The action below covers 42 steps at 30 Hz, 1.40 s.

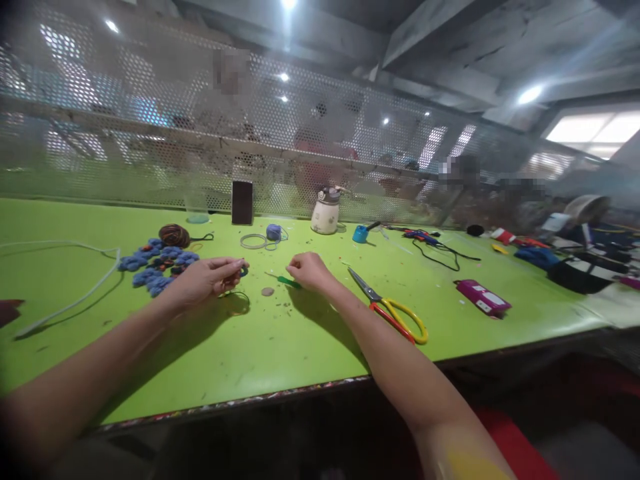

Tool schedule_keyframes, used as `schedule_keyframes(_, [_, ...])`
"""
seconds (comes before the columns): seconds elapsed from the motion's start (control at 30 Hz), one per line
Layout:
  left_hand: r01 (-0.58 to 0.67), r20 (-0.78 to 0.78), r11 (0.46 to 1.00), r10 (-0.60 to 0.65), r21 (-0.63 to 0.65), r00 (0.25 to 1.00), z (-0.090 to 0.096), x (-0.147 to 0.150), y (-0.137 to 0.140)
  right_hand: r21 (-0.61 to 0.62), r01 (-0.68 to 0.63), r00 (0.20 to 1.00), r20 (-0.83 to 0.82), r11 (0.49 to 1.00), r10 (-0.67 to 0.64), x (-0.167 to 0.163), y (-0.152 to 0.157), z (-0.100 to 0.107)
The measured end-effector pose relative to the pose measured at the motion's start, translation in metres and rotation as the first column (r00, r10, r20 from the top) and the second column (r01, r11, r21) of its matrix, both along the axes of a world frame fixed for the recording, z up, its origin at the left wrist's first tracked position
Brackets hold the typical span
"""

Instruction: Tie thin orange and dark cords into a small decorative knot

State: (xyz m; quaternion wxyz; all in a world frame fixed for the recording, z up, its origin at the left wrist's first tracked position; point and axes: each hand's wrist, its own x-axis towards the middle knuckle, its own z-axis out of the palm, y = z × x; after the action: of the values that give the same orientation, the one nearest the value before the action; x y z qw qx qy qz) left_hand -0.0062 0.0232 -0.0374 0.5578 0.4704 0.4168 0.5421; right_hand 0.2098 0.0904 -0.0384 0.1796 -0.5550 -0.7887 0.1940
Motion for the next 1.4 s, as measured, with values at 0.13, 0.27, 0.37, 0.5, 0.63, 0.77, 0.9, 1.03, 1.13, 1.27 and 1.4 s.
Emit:
schedule_keyframes(0.13, [0.079,-0.024,0.997,-0.079,-0.009,0.997,0.001,0.002,-0.004,-0.072,-0.054,0.962,0.264,0.996,0.072,-0.015,0.000,-0.003])
schedule_keyframes(0.27, [0.134,-0.028,0.991,-0.134,-0.007,0.991,0.004,0.001,-0.006,-0.144,-0.065,0.922,0.370,0.987,0.114,-0.028,0.007,-0.003])
schedule_keyframes(0.37, [0.153,-0.033,0.988,-0.154,-0.014,0.988,0.004,0.000,-0.005,-0.196,-0.067,0.927,0.350,0.978,0.133,-0.030,0.017,0.000])
schedule_keyframes(0.5, [0.156,-0.028,0.988,-0.156,-0.016,0.987,0.002,-0.001,-0.006,-0.256,-0.068,0.973,0.195,0.964,0.120,-0.019,0.018,0.006])
schedule_keyframes(0.63, [0.151,-0.012,0.988,-0.152,-0.015,0.988,0.003,-0.002,-0.006,-0.218,-0.141,0.988,-0.094,0.966,0.123,-0.003,-0.007,0.015])
schedule_keyframes(0.77, [0.140,0.020,0.990,-0.140,-0.016,0.990,0.008,-0.004,-0.005,-0.071,-0.233,0.928,-0.314,0.970,0.200,0.002,-0.038,0.025])
schedule_keyframes(0.9, [0.126,0.032,0.992,-0.125,-0.015,0.992,0.014,-0.004,-0.008,0.173,-0.256,0.874,-0.379,0.951,0.305,0.002,-0.058,0.031])
schedule_keyframes(1.03, [0.124,0.018,0.992,-0.123,-0.021,0.992,0.016,-0.002,-0.011,0.341,-0.247,0.868,-0.339,0.907,0.364,0.005,-0.069,0.038])
schedule_keyframes(1.13, [0.136,0.005,0.990,-0.136,-0.028,0.991,0.015,-0.001,-0.013,0.388,-0.247,0.869,-0.318,0.888,0.381,0.007,-0.074,0.041])
schedule_keyframes(1.27, [0.172,-0.032,0.984,-0.174,-0.039,0.984,0.013,-0.001,-0.014,0.409,-0.266,0.868,-0.293,0.873,0.402,0.007,-0.078,0.041])
schedule_keyframes(1.4, [0.202,-0.069,0.979,-0.204,-0.032,0.977,0.011,-0.001,-0.015,0.410,-0.291,0.858,-0.287,0.864,0.425,0.005,-0.079,0.039])
